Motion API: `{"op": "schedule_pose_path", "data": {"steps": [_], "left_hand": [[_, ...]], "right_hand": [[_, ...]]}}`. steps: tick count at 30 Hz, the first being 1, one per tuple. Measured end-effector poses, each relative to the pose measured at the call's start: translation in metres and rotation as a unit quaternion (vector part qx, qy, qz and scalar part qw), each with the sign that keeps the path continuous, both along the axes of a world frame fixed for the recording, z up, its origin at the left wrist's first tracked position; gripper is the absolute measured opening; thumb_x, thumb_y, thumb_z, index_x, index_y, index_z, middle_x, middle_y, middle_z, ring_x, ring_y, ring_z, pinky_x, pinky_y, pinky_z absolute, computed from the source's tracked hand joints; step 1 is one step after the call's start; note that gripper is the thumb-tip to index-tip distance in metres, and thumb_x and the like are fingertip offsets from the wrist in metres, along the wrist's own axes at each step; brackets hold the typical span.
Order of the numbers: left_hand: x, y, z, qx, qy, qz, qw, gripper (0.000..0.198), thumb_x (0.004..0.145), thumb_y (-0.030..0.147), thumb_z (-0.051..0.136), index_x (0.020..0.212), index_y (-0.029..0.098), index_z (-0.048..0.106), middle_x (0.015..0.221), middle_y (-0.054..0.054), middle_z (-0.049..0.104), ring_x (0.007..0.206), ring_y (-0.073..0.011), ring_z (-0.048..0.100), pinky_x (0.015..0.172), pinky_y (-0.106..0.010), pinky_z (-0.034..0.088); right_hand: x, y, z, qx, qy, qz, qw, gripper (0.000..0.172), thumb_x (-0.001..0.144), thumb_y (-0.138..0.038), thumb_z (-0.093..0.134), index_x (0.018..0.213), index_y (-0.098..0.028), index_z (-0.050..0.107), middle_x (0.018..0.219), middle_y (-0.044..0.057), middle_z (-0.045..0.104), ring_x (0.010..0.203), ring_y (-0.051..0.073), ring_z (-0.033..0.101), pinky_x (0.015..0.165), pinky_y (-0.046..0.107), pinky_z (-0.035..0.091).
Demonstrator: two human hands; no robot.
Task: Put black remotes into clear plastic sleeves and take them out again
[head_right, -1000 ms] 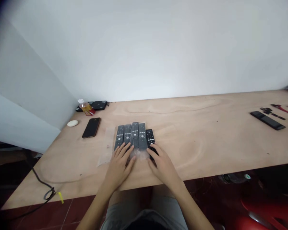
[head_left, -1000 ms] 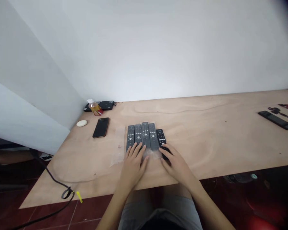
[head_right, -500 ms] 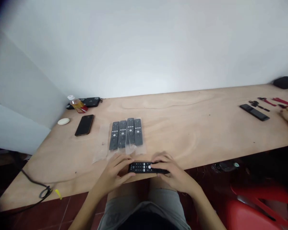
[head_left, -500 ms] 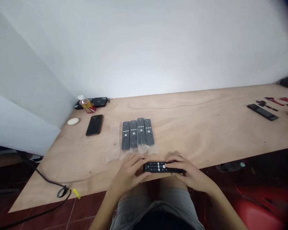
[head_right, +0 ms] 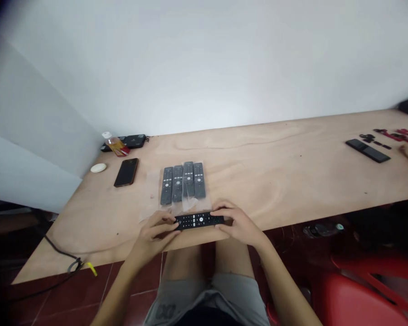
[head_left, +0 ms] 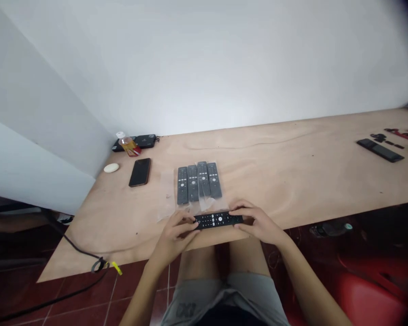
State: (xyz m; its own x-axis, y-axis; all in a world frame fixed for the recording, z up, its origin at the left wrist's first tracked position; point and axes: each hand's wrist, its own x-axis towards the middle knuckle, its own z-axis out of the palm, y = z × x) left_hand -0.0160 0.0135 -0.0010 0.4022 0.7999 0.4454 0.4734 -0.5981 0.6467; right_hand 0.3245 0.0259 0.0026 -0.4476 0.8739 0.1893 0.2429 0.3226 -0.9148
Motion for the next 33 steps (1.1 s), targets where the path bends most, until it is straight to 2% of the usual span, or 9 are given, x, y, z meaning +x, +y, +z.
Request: {"op": "schedule_pose_path", "data": {"steps": [7,10,13,19,21,24,27,30,33], "left_hand": [[-0.001,-0.001,0.000,-0.009,0.004,0.005,1.000,0.010,0.101,0.024,0.073,0.105,0.025,0.082,0.116,-0.009,0.072,0.110,-0.0246,0.070,0.093,-0.041,0.063],[0.005,-0.001,0.004,-0.025,0.030,0.019,0.999,0.019,0.097,0.032,0.079,0.115,0.025,0.079,0.116,-0.009,0.075,0.111,-0.0270,0.070,0.097,-0.045,0.061],[0.012,0.001,0.010,-0.071,0.023,0.028,0.997,0.015,0.097,0.036,0.078,0.106,0.024,0.081,0.105,-0.007,0.078,0.100,-0.0257,0.073,0.090,-0.041,0.061],[0.016,0.004,0.018,-0.203,0.008,0.006,0.979,0.022,0.106,0.040,0.066,0.111,0.026,0.082,0.109,-0.005,0.083,0.100,-0.0255,0.077,0.081,-0.035,0.063],[0.018,0.004,0.016,-0.195,0.005,0.020,0.981,0.024,0.106,0.040,0.065,0.120,0.027,0.080,0.115,-0.005,0.083,0.106,-0.0264,0.077,0.088,-0.039,0.064],[0.023,-0.001,0.009,-0.119,0.019,0.058,0.991,0.024,0.108,0.035,0.062,0.123,0.026,0.079,0.121,-0.008,0.079,0.115,-0.0275,0.074,0.102,-0.047,0.061],[0.025,-0.008,0.004,-0.052,0.074,0.061,0.994,0.023,0.098,0.036,0.078,0.120,0.028,0.080,0.127,-0.010,0.073,0.124,-0.0313,0.067,0.109,-0.053,0.057],[0.017,-0.013,0.003,-0.062,0.087,0.034,0.994,0.040,0.089,0.035,0.088,0.127,0.031,0.077,0.126,-0.009,0.073,0.121,-0.0316,0.068,0.105,-0.052,0.060],[0.004,-0.017,0.007,-0.104,0.056,0.036,0.992,0.039,0.095,0.033,0.081,0.133,0.032,0.075,0.131,-0.009,0.073,0.124,-0.0311,0.070,0.109,-0.054,0.060]], "right_hand": [[-0.004,0.000,0.002,0.026,-0.027,-0.016,0.999,0.053,0.095,-0.025,0.082,0.146,-0.032,0.070,0.148,0.010,0.066,0.141,0.031,0.060,0.126,0.055,0.045],[-0.006,-0.001,0.002,0.042,-0.049,-0.009,0.998,0.042,0.100,-0.033,0.079,0.142,-0.033,0.073,0.140,0.009,0.073,0.135,0.031,0.064,0.120,0.055,0.051],[-0.009,-0.003,0.002,0.045,-0.048,-0.017,0.998,0.030,0.105,-0.037,0.072,0.134,-0.033,0.079,0.134,0.008,0.078,0.131,0.031,0.068,0.117,0.054,0.053],[-0.009,-0.004,0.000,0.000,-0.028,-0.032,0.999,0.032,0.109,-0.041,0.064,0.136,-0.032,0.077,0.138,0.006,0.078,0.130,0.031,0.071,0.115,0.052,0.056],[-0.010,-0.004,0.001,0.005,-0.027,-0.037,0.999,0.030,0.110,-0.040,0.061,0.133,-0.031,0.078,0.134,0.007,0.079,0.126,0.031,0.073,0.113,0.051,0.058],[-0.011,-0.002,0.002,0.027,-0.021,-0.046,0.998,0.028,0.111,-0.038,0.058,0.123,-0.029,0.082,0.125,0.008,0.081,0.119,0.030,0.074,0.108,0.049,0.060],[-0.013,-0.002,0.005,0.035,-0.021,-0.044,0.998,0.029,0.112,-0.036,0.056,0.122,-0.030,0.082,0.122,0.008,0.080,0.116,0.030,0.073,0.107,0.048,0.060],[-0.012,-0.003,0.006,0.026,-0.031,-0.023,0.999,0.026,0.111,-0.036,0.059,0.123,-0.031,0.082,0.123,0.007,0.079,0.120,0.029,0.071,0.108,0.047,0.059],[-0.010,-0.004,0.004,0.023,-0.040,-0.012,0.999,0.022,0.106,-0.038,0.070,0.122,-0.031,0.083,0.127,0.007,0.076,0.127,0.030,0.068,0.114,0.048,0.055]]}}
